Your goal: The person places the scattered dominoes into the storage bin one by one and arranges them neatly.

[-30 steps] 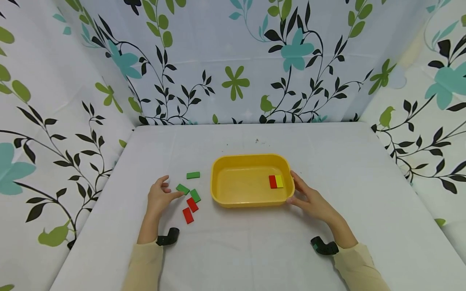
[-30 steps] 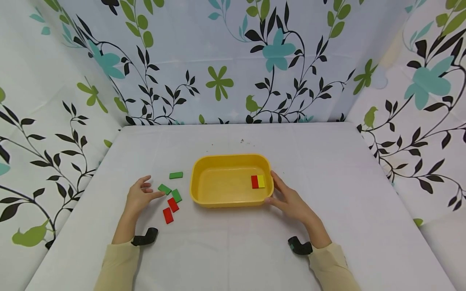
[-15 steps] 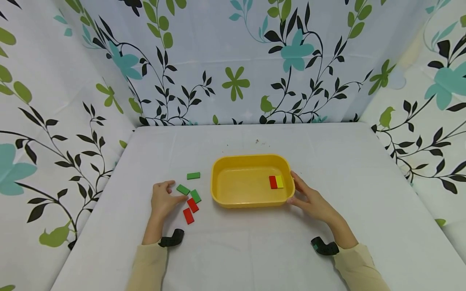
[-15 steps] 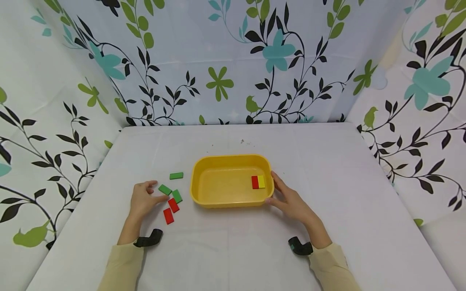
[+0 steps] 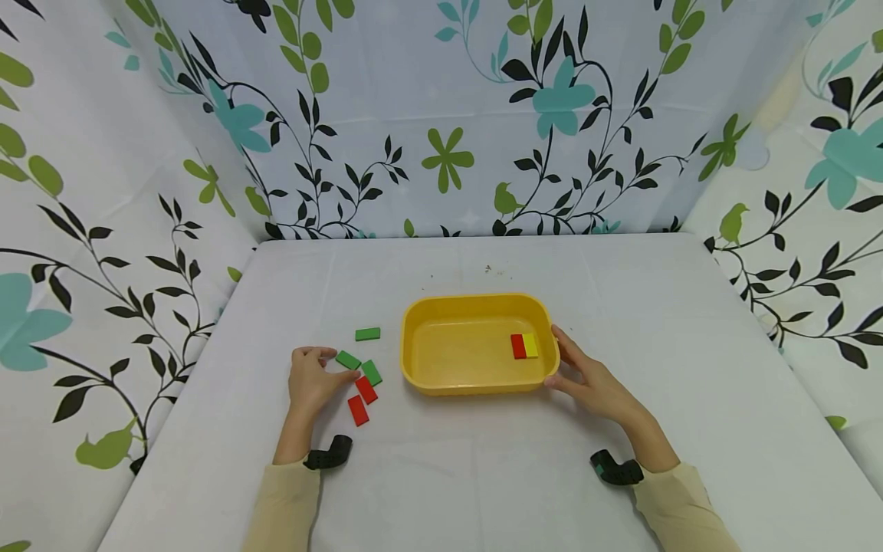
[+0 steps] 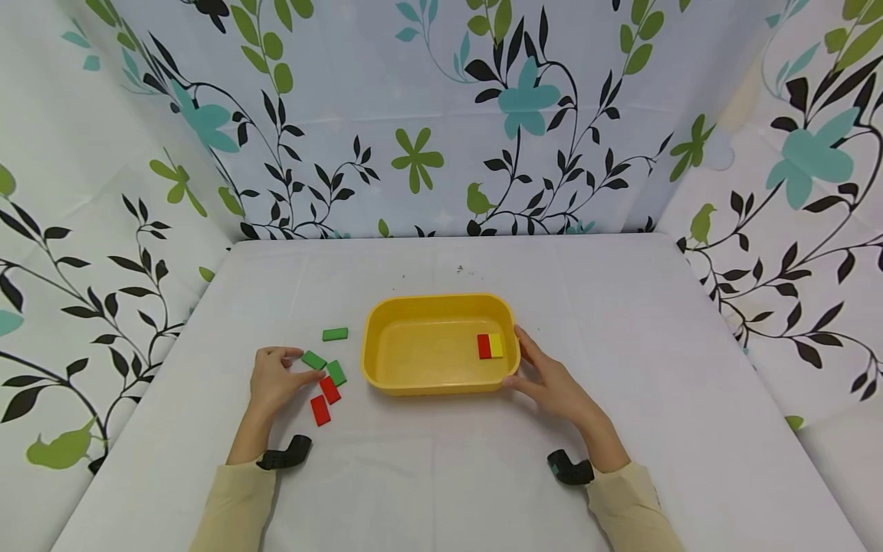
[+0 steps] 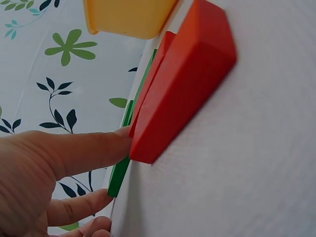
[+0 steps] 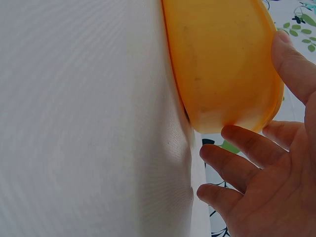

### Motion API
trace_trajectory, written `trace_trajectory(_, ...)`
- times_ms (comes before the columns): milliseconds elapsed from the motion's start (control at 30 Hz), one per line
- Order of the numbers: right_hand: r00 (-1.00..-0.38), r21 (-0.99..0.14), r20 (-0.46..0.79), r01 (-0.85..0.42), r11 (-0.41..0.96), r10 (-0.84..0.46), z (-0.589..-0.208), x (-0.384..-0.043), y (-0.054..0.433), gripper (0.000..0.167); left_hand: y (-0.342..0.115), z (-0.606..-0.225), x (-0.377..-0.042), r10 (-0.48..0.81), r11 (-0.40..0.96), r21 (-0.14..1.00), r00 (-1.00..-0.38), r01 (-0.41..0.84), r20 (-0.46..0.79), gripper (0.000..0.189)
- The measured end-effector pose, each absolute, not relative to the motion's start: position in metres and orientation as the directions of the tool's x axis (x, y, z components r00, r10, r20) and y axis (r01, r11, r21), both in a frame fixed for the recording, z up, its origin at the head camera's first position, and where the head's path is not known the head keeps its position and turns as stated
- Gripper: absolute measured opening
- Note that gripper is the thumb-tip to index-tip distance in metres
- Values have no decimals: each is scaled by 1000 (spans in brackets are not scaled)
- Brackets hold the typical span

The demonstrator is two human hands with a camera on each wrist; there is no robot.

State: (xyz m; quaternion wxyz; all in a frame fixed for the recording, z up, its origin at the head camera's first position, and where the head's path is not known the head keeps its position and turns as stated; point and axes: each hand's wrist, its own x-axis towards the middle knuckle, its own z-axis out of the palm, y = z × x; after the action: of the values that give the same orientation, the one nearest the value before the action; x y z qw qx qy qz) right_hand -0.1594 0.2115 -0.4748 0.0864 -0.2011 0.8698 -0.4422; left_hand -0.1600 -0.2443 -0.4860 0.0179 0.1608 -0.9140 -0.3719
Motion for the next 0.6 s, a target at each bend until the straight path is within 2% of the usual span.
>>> trace_trajectory(433, -902, -804, 37, -283, 524, -430, -476, -160, 213, 88, -246, -486, -159, -301, 653, 711, -951, -262, -75, 48)
trace_trajectory(600, -903, -807, 33, -277, 522, -428, -476, -159, 213, 88, -247, -487, -160, -352, 601, 749, -934, -280, -68, 45)
